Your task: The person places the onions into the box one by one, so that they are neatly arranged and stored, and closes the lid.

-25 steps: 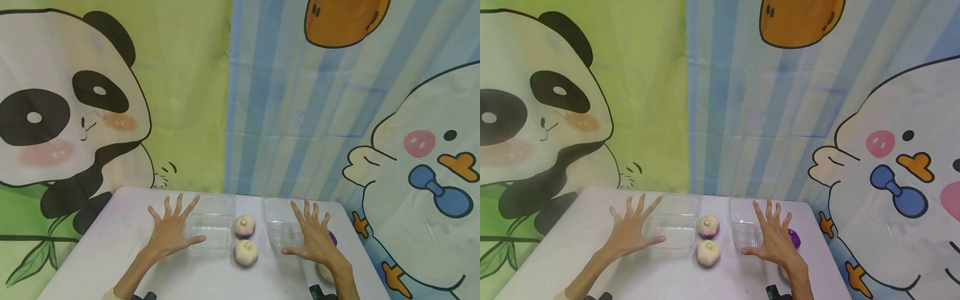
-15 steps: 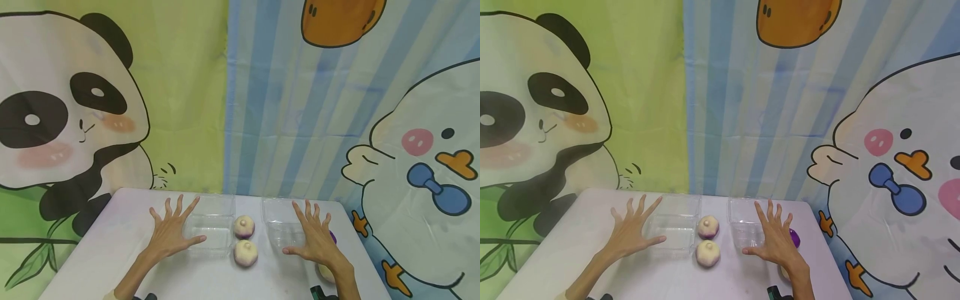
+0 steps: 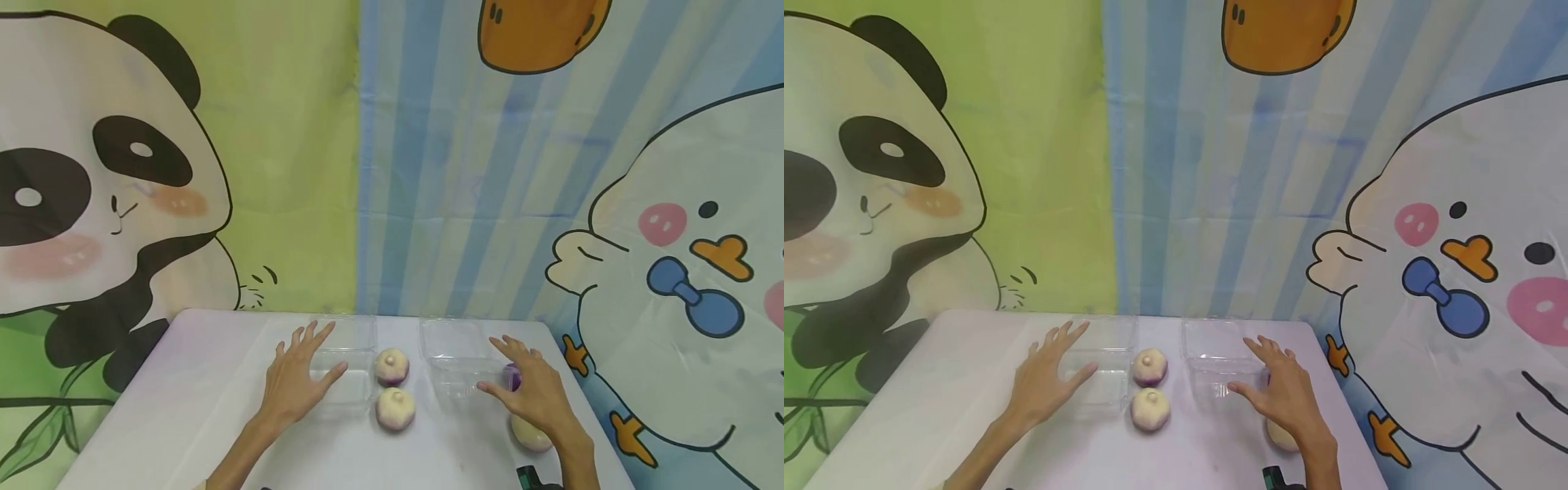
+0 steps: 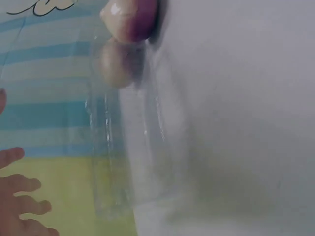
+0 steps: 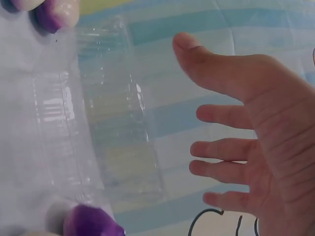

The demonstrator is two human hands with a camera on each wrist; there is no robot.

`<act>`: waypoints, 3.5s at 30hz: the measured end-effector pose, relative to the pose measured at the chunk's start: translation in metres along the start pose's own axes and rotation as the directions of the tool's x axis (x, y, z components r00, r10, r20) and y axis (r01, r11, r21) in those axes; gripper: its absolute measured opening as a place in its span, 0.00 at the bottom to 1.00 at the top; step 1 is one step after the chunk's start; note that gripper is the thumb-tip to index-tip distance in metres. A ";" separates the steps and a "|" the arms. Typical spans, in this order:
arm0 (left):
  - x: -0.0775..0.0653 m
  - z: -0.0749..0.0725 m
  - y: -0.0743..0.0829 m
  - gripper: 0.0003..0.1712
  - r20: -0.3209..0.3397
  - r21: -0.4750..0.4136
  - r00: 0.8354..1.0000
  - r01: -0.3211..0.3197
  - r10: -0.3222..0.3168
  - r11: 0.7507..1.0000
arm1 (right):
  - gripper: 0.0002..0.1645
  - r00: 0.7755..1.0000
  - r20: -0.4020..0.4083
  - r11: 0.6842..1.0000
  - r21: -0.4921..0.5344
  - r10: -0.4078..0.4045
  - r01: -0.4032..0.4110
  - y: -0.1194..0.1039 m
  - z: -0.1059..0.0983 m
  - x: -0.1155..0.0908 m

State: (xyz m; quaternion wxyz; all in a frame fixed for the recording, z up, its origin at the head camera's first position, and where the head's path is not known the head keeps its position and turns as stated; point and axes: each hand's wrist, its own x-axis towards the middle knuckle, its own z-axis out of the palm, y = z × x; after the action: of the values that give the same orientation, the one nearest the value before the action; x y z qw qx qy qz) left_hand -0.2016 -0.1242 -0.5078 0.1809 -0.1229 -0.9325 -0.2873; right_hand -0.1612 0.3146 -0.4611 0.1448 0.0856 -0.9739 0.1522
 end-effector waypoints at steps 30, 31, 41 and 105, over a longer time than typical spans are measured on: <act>0.007 0.063 0.118 0.15 0.224 -0.828 0.950 0.303 -0.217 0.472 | 0.45 0.961 -0.102 0.946 0.230 0.256 -0.227 0.066 0.004 -0.068; 0.008 0.065 0.122 0.16 0.234 -0.831 0.947 0.313 -0.222 0.460 | 0.45 0.959 -0.094 0.942 0.237 0.266 -0.238 0.068 0.005 -0.070; 0.011 0.090 0.142 0.16 0.274 -0.826 0.928 0.361 -0.251 0.432 | 0.48 0.954 -0.134 0.931 0.291 0.268 -0.221 0.076 0.027 -0.087; 0.006 0.142 0.170 0.16 0.394 -0.782 0.853 0.507 -0.341 0.364 | 0.58 0.919 -0.044 0.887 0.284 0.392 -0.365 0.089 0.063 -0.109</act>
State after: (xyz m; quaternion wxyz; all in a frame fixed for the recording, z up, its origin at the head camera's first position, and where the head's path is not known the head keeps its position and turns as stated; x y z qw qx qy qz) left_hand -0.1887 0.0960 -0.5312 -0.0641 0.0250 -0.6688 -0.7403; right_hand -0.0935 0.3909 -0.5758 0.1478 -0.0951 -0.9334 0.3128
